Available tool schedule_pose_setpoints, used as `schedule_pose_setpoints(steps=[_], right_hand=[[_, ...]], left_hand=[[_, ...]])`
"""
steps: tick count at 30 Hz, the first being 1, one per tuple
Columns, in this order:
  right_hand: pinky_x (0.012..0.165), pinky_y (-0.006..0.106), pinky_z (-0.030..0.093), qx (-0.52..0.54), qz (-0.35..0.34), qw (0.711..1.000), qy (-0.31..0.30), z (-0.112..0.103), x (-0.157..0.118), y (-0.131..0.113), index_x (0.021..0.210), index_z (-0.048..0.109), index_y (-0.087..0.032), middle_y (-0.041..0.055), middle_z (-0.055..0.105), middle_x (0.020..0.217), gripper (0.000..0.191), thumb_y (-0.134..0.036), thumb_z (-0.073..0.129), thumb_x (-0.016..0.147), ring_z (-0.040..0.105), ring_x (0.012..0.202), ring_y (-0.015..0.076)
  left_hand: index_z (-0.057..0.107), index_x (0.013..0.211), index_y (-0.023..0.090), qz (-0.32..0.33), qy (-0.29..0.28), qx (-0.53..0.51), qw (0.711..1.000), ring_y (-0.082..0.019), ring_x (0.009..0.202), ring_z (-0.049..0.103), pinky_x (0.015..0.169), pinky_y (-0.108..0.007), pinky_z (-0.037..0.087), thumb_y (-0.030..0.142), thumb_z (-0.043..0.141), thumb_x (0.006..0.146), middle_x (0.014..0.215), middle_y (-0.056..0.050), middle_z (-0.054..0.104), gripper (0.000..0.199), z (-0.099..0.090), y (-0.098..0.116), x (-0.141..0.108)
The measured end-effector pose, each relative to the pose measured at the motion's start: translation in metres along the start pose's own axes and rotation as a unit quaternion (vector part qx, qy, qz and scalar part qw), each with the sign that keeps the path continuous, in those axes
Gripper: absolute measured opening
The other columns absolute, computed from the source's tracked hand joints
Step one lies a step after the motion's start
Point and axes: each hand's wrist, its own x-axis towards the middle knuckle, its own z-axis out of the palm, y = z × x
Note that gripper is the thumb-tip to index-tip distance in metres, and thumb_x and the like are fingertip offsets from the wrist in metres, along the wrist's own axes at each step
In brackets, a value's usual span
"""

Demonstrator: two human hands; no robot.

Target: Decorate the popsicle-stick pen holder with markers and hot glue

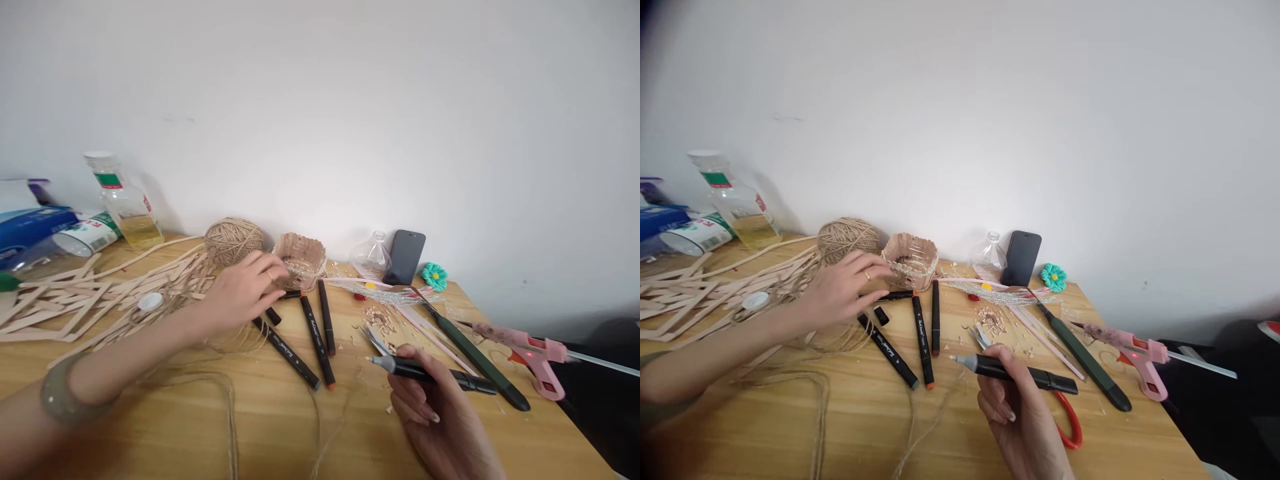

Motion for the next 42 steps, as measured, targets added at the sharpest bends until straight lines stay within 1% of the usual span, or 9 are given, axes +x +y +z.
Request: schedule_pose_setpoints(steps=[4, 9, 11, 13, 15, 19, 25, 32, 42], right_hand=[[0.041, 0.014, 0.027, -0.036, -0.014, 0.999, -0.022, -0.001, 0.001, 0.000, 0.080, 0.070, -0.019, -0.0077, 0.033, 0.056, 0.026, -0.032, 0.084, 0.062, 0.020, 0.048, 0.0037], [0.050, 0.014, 0.035, -0.141, -0.064, 0.987, 0.030, 0.007, -0.002, -0.003, 0.077, 0.065, -0.022, -0.0052, 0.042, 0.063, 0.030, -0.028, 0.087, 0.058, 0.032, 0.056, 0.0059], [0.049, 0.013, 0.033, -0.158, -0.105, 0.981, 0.044, 0.012, 0.000, -0.007, 0.076, 0.063, -0.021, -0.0053, 0.043, 0.060, 0.030, -0.031, 0.086, 0.059, 0.032, 0.054, 0.0057], [0.044, 0.014, 0.027, -0.163, -0.139, 0.976, 0.039, 0.018, 0.005, -0.014, 0.072, 0.063, -0.020, -0.0065, 0.040, 0.053, 0.030, -0.036, 0.085, 0.059, 0.029, 0.048, 0.0046], [0.039, 0.016, 0.020, -0.162, -0.174, 0.971, 0.031, 0.025, 0.009, -0.023, 0.068, 0.062, -0.020, -0.0082, 0.034, 0.044, 0.030, -0.040, 0.083, 0.059, 0.024, 0.041, 0.0035], [0.036, 0.017, 0.018, -0.174, -0.252, 0.952, -0.008, 0.046, 0.013, -0.038, 0.072, 0.066, -0.022, -0.0056, 0.042, 0.041, 0.024, -0.042, 0.079, 0.065, 0.030, 0.037, 0.0048], [0.038, 0.018, 0.021, -0.227, -0.268, 0.929, -0.116, 0.066, 0.019, -0.026, 0.070, 0.064, -0.024, -0.0054, 0.049, 0.055, 0.019, -0.036, 0.078, 0.068, 0.031, 0.043, 0.0050], [0.045, 0.021, 0.024, -0.243, -0.243, 0.935, -0.091, 0.069, 0.031, 0.016, 0.063, 0.050, -0.021, -0.0066, 0.039, 0.056, 0.024, -0.030, 0.071, 0.069, 0.029, 0.051, 0.0092], [0.045, 0.024, 0.022, -0.242, -0.311, 0.917, -0.054, 0.063, 0.036, 0.036, 0.059, 0.044, -0.022, -0.0075, 0.031, 0.054, 0.025, -0.023, 0.062, 0.077, 0.026, 0.050, 0.0107]], left_hand=[[0.051, 0.126, 0.015, 0.044, -0.052, -0.061, 0.996, -0.030, 0.133, 0.031, 0.110, -0.046, 0.028, 0.030, 0.067, 0.080, 0.136, -0.011, 0.051, 0.051, 0.000, -0.024, 0.030], [0.065, 0.088, 0.017, 0.022, -0.121, -0.124, 0.985, -0.028, 0.133, 0.038, 0.112, -0.057, 0.008, 0.019, 0.060, 0.083, 0.116, -0.009, 0.067, 0.008, 0.006, -0.043, 0.056], [0.065, 0.085, 0.016, 0.004, -0.105, -0.135, 0.985, -0.030, 0.127, 0.045, 0.110, -0.060, 0.012, 0.026, 0.056, 0.086, 0.120, -0.011, 0.065, 0.013, -0.001, -0.043, 0.061], [0.065, 0.087, 0.015, -0.045, -0.087, -0.209, 0.973, -0.030, 0.112, 0.056, 0.102, -0.054, 0.032, 0.036, 0.053, 0.086, 0.116, -0.011, 0.067, 0.024, -0.013, -0.038, 0.061], [0.065, 0.087, 0.014, -0.118, -0.071, -0.348, 0.927, -0.026, 0.090, 0.065, 0.083, -0.040, 0.047, 0.042, 0.055, 0.083, 0.094, -0.007, 0.071, 0.030, -0.027, -0.026, 0.056], [0.065, 0.076, 0.015, -0.179, -0.070, -0.547, 0.814, -0.018, 0.070, 0.063, 0.065, -0.026, 0.047, 0.040, 0.068, 0.073, 0.073, -0.001, 0.068, 0.025, -0.047, 0.010, 0.031], [0.065, 0.077, 0.017, -0.249, -0.133, -0.593, 0.754, -0.012, 0.063, 0.051, 0.057, -0.021, 0.037, 0.041, 0.070, 0.071, 0.068, 0.003, 0.060, 0.025, -0.048, 0.047, -0.016], [0.060, 0.068, 0.015, -0.256, -0.180, -0.581, 0.752, -0.014, 0.065, 0.045, 0.061, -0.024, 0.035, 0.042, 0.060, 0.074, 0.066, 0.002, 0.053, 0.028, -0.033, 0.044, -0.025], [0.037, 0.056, 0.022, -0.294, -0.120, -0.506, 0.802, -0.014, 0.058, 0.033, 0.053, -0.025, 0.030, 0.055, 0.040, 0.080, 0.059, 0.004, 0.030, 0.041, -0.018, 0.052, -0.035]])
